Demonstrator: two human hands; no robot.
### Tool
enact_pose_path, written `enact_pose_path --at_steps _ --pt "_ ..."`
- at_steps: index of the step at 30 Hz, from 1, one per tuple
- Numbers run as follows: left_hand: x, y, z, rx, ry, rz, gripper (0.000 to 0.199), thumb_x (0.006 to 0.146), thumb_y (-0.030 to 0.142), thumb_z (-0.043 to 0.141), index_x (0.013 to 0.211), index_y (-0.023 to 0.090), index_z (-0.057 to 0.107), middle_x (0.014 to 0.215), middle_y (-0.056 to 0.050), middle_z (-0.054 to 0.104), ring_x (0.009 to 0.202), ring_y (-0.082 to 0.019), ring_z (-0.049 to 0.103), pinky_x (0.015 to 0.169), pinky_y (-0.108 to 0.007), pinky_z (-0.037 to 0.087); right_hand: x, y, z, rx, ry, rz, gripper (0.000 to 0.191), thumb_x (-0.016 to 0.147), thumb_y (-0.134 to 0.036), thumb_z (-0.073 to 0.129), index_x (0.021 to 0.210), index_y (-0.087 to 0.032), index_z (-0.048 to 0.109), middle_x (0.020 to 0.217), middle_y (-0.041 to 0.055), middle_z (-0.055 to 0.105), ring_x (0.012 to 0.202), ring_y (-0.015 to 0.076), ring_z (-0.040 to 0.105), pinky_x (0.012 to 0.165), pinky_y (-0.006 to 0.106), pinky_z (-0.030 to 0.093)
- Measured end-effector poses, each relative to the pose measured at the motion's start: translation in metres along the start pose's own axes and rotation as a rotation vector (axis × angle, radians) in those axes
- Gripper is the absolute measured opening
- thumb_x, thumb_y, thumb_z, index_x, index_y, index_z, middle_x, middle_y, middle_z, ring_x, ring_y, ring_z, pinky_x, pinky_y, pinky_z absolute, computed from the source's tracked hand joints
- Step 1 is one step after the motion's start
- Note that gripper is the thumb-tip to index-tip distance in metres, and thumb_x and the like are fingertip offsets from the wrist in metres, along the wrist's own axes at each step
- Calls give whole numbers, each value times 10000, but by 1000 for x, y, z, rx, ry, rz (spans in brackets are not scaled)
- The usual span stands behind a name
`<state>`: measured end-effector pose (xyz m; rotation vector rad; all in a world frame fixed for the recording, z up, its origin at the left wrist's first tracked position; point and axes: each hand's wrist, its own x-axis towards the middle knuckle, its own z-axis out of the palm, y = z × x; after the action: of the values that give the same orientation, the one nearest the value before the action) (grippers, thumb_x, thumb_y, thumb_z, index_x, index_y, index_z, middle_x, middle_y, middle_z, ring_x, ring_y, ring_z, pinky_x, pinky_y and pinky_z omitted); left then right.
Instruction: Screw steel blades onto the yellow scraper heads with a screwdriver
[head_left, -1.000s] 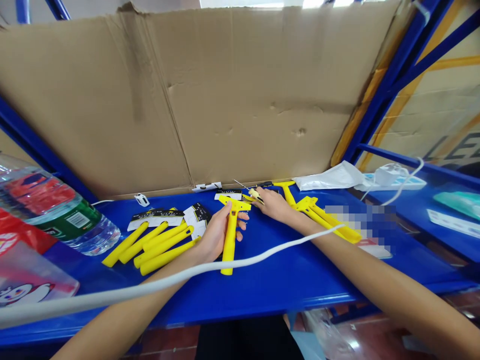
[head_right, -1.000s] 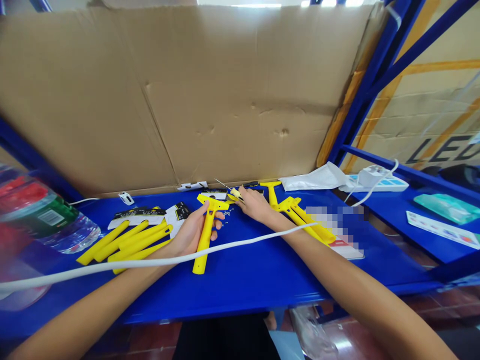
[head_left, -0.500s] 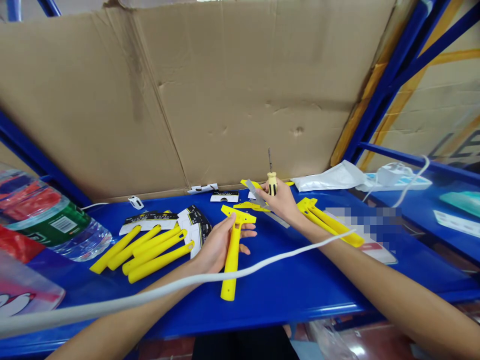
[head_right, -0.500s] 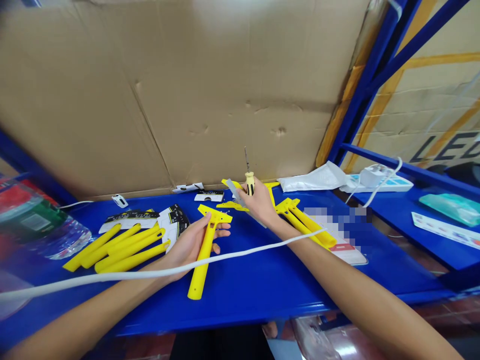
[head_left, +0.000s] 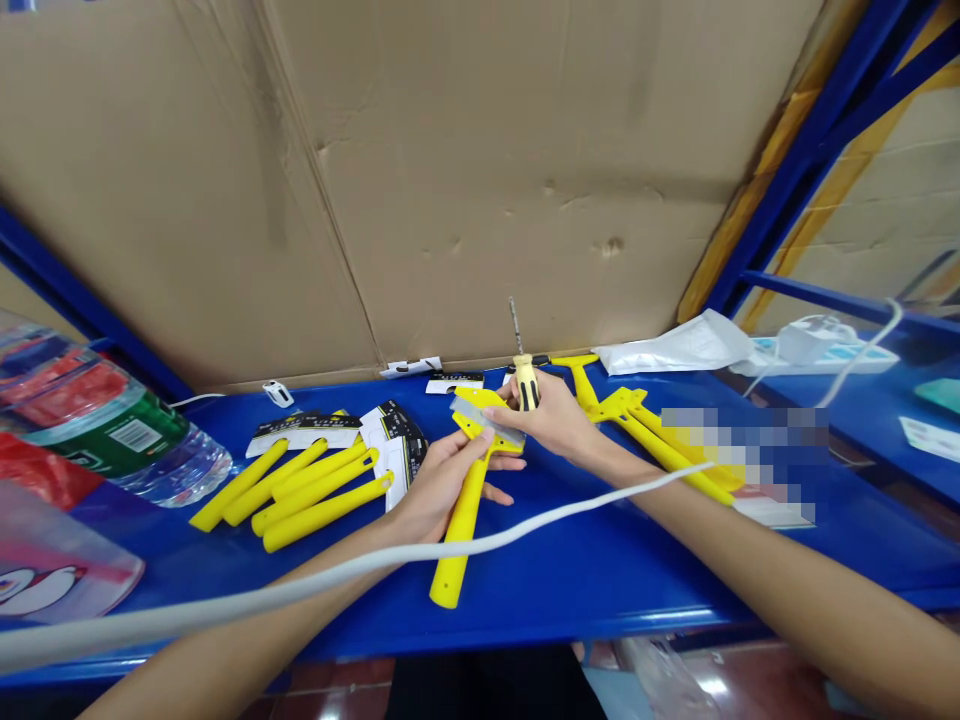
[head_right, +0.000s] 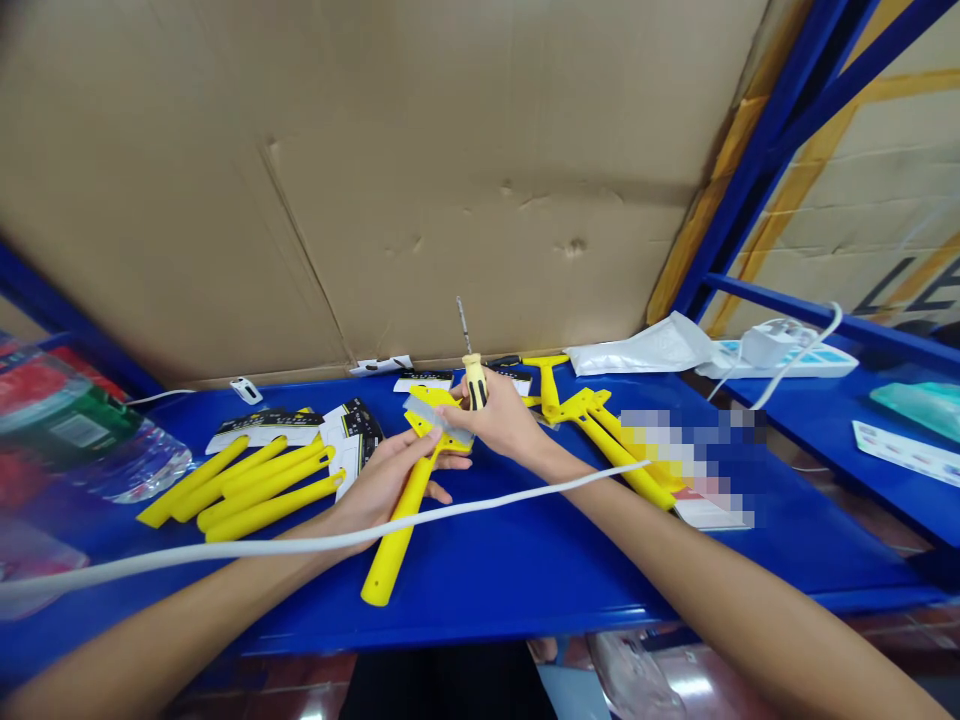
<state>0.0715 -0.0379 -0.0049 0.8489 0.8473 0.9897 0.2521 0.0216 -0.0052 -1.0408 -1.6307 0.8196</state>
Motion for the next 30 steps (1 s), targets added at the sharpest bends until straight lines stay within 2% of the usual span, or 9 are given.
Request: enact_pose_path --at_steps 3,6,12,15,21,25,30 --pt "-1 2 2 39 27 -13 183 1012 222 691 1126 78 703 1150 -238 790 920 -309 824 450 -275 621 -2 0 1 -81 -30 -34 336 752 -441 889 839 -223 649 801 6 679 714 177 598 665 330 489" --pt "-3 4 3 48 67 -19 129 1006 188 674 1070 79 696 1110 -234 799 867 -295 825 436 -267 608 -2 -4 1 -55 -15 -29 360 758 -445 889 805 -232 602 781 -4 655 697 175 602 658 336 499" --pt "-2 7 4 46 88 -12 116 1006 175 655 1056 84 707 1088 -215 810 797 -258 812 438 -258 606 -2 -14 2 259 87 92 516 726 -492 936 886 -272 497 938 23 717 643 201 706 604 381 594" --pt "-2 6 3 53 77 -15 120 991 194 685 1035 86 718 1071 -214 812 785 -256 809 435 -253 597 -2 -16 1 340 87 106 515 735 -466 946 901 -274 498 892 19 736 650 197 703 626 376 599" --pt "-1 5 1 69 74 -21 121 965 187 721 1003 73 736 1007 -210 813 738 -247 799 427 -247 581 -1 -17 -3 565 -20 219 436 743 -372 932 1048 -242 649 1045 39 766 844 193 740 689 317 589" --pt "-1 4 1 77 66 -26 118 940 194 756 969 84 725 988 -209 816 774 -263 810 432 -241 577 1 -14 -6 560 -49 269 385 834 -451 887 1102 -225 728 1106 86 800 1017 236 771 708 299 597" --pt "-1 4 2 88 64 -42 79 961 179 715 942 103 703 1001 -210 821 800 -267 812 437 -255 593 1 -17 -9 467 5 234 426 831 -483 890 1146 -234 751 1072 90 827 927 224 757 539 241 498"
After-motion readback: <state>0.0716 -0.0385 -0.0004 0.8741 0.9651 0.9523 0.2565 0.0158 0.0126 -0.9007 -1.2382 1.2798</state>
